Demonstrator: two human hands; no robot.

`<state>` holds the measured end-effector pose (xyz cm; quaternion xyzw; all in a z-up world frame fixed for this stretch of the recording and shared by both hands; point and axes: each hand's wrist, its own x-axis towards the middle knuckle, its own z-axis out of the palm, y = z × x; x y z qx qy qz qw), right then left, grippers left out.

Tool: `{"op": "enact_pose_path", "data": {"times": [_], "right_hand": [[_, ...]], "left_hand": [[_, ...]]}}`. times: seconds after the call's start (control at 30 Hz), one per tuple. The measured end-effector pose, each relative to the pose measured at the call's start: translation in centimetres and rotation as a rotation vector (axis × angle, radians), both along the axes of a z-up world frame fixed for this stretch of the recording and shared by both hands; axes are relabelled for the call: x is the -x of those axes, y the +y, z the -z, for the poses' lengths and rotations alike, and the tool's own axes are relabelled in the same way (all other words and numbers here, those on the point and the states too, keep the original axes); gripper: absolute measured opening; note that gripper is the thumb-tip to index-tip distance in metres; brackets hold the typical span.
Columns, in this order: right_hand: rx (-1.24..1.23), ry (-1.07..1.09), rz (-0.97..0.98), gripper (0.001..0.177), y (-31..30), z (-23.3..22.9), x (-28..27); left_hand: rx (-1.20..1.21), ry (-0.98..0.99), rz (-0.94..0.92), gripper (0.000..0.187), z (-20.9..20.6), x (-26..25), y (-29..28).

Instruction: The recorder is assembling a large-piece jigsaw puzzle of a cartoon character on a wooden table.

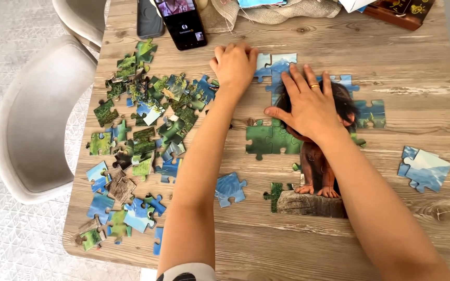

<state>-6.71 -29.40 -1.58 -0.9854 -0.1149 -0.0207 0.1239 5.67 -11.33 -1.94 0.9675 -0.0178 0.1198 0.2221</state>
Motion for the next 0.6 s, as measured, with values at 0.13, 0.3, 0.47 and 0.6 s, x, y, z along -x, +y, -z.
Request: {"op": "enact_pose_path", "data": {"times": [0.13,0.3,0.47,0.6], "right_hand": [[-0.007,-0.006,-0.002,0.105,0.0,-0.1,0.0],[-0.008,-0.015,-0.007,0.106,0.1,-0.1,0.0],[0.007,-0.024,-0.008,0.106,0.1,-0.3,0.1],[-0.006,-0.038,-0.014,0.105,0.1,-0.1,0.2]], "left_hand": [[0.102,0.015,0.02,0.033,-0.4,0.8,0.3],[0.146,-0.114,0.219,0.026,0.1,1.9,1.5],[-0.006,-0.021,0.417,0.041,-1.1,3.3,1.9],[-0.007,0.054,0.431,0.039,-1.8,3.1,1.9]]}}
